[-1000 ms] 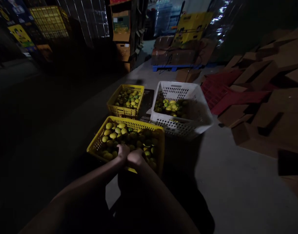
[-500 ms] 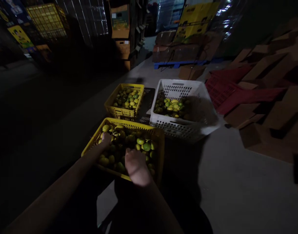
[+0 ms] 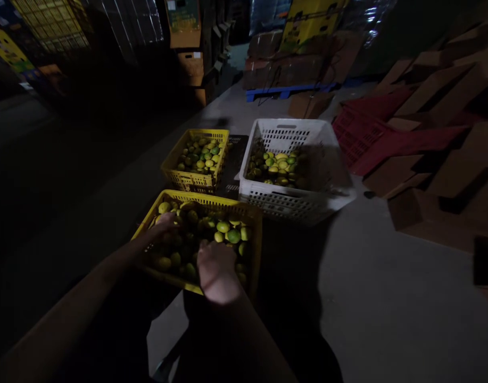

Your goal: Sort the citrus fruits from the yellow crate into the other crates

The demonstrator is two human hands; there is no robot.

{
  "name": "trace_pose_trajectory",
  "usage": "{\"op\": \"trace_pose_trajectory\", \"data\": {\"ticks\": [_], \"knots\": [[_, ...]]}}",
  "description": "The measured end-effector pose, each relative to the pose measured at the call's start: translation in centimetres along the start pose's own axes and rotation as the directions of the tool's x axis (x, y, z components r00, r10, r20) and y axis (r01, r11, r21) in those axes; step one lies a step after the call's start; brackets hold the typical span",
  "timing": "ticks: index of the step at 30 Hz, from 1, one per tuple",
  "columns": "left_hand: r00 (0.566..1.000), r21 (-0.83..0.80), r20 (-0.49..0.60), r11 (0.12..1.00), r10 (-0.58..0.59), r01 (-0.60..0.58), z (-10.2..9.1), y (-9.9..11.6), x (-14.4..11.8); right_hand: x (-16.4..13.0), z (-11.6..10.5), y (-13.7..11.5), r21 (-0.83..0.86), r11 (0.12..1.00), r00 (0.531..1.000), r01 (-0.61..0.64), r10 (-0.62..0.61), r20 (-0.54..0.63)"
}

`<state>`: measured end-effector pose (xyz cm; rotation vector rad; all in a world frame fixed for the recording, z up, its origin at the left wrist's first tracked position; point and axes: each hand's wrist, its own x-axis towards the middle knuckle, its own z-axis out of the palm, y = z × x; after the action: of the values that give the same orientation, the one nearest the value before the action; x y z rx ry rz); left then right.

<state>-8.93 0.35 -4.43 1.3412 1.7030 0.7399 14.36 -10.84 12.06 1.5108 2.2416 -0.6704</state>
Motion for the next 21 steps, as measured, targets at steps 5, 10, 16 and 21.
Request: {"op": "trace_pose_trajectory", "data": {"ticks": [5, 10, 16, 21], "knots": [[0.985, -0.079, 0.169, 0.996, -0.027, 0.041, -4.5, 5.2, -3.1, 0.6, 1.2, -0.1, -0.054, 0.994, 0.986, 0.096, -0.102, -0.129], [0.955, -0.721, 0.295, 0.660, 0.017, 0.211, -6.3, 9.6, -11.9, 1.6, 0.6, -0.2, -0.016, 1.000, 0.998, 0.018, -0.019, -0.060], [0.982, -0.968, 0.185, 0.175, 0.024, 0.178, -4.5, 10.6, -15.5, 2.2, 1.5, 1.3, -0.006, 1.000, 0.998, -0.009, 0.008, -0.069], [0.962, -0.993, 0.120, -0.007, -0.247, 0.122, -4.3, 9.4, -14.2, 2.3, 4.3, 4.1, -0.024, 0.998, 0.997, -0.065, 0.064, -0.032]]}}
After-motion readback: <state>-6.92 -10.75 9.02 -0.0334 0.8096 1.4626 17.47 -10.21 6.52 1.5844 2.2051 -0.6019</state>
